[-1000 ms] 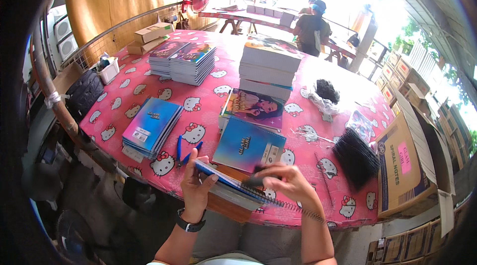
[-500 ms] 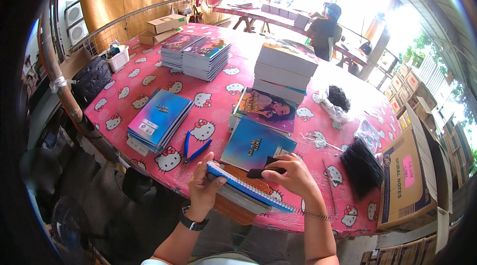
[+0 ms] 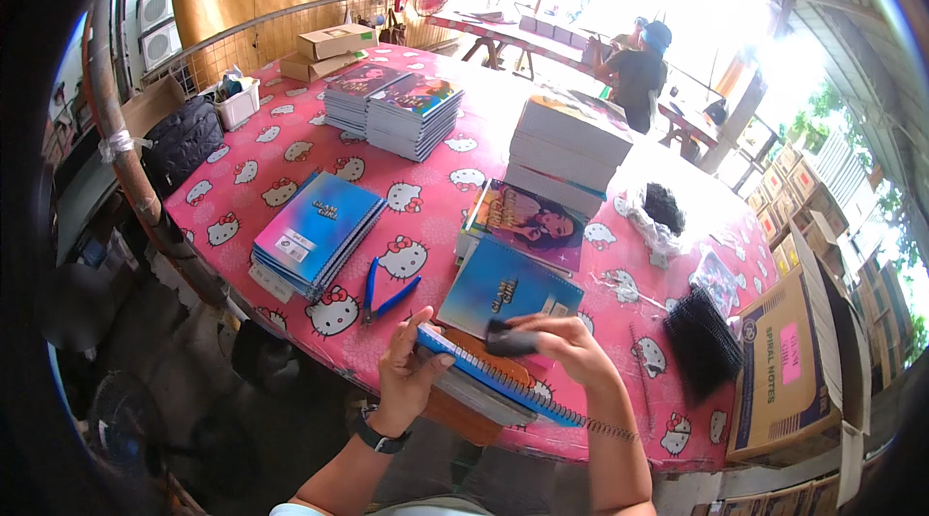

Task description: The person manually inserts plastic spiral coils into the pre-punched holes of stacks of printed sheets and covers to assemble notebooks, then cuts and crimps the ends of the coils.

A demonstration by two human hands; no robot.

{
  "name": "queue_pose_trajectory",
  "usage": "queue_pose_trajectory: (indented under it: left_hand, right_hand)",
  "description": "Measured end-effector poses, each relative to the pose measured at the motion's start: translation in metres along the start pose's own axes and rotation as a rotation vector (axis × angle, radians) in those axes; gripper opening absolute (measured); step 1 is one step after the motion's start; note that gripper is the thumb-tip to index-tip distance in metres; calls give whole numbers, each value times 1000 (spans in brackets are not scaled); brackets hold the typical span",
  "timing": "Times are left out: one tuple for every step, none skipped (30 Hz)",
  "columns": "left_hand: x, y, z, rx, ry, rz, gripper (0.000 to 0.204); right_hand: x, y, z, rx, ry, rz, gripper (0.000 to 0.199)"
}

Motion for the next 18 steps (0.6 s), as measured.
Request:
queue_pose_trajectory:
  left_hand:
    - [0, 0, 0, -2, 2, -11, 62]
    - [0, 0, 0, -4, 5, -22, 62]
    - [0, -1, 0, -6, 8, -33, 62]
    - [0, -2, 1, -4, 5, -30, 62]
    - [1, -5, 0, -1, 3, -26, 62]
    - [1, -7, 0, 1, 1, -23, 62]
    - [1, -7, 0, -2, 0, -31, 63]
    - [-1, -6, 0, -5, -2, -39, 63]
    - [-1, -6, 1, -8, -4, -48, 63]
    - [-1, -5, 1, 4, -5, -42, 63]
    - [0, -4, 1, 16, -7, -37, 63]
    - [-1, -3, 1, 29, -10, -33, 63]
    - [-1, -2, 1, 15, -13, -20, 63]
    - [-1, -1, 1, 1, -16, -7, 63]
    - [-3, 0, 1, -12, -21, 4, 63]
    - [-1, -1, 1, -1, -9, -6, 62]
    - [1, -2, 0, 12, 3, -16, 61]
    - [3, -4, 0, 23, 16, -24, 60]
  right_hand:
    - [-3, -2, -2, 107, 37, 341, 60]
    - [-9, -3, 1, 122, -18, 365, 54]
    - [-9, -1, 7, -8, -69, 30, 53]
    - [-6, -2, 17, -129, -115, -310, 52]
    - [-3, -2, 21, -250, -157, -649, 51]
    - [7, 13, 10, -160, -37, -325, 46]
    - [2, 11, 10, -83, -62, -146, 46]
    - [-3, 8, 11, -6, -88, 33, 45]
    - [-6, 5, 12, 71, -113, 211, 44]
    - [-3, 13, 12, -160, -117, -164, 49]
    - [-1, 18, 11, -138, -107, -97, 50]
    - [1, 24, 9, -116, -95, -32, 51]
    - [2, 25, 9, -89, -89, 28, 52]
    - [-6, 23, 8, 49, -37, 358, 55]
    - [-5, 23, 10, -36, -35, 183, 56]
    - [-5, 25, 12, -120, -29, 23, 58]
    - [-5, 27, 12, -204, -24, -136, 59]
    - [-5, 20, 10, -175, -24, -314, 60]
Point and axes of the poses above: each hand's wrist, its own z-axis towards the middle knuckle, its own x-axis out of the back of the hand, y = z × x, the point moved 3 cm from there along z, towards the middle knuckle, and after that the axes turned 11 degrees about x, right-handed, at the moved point
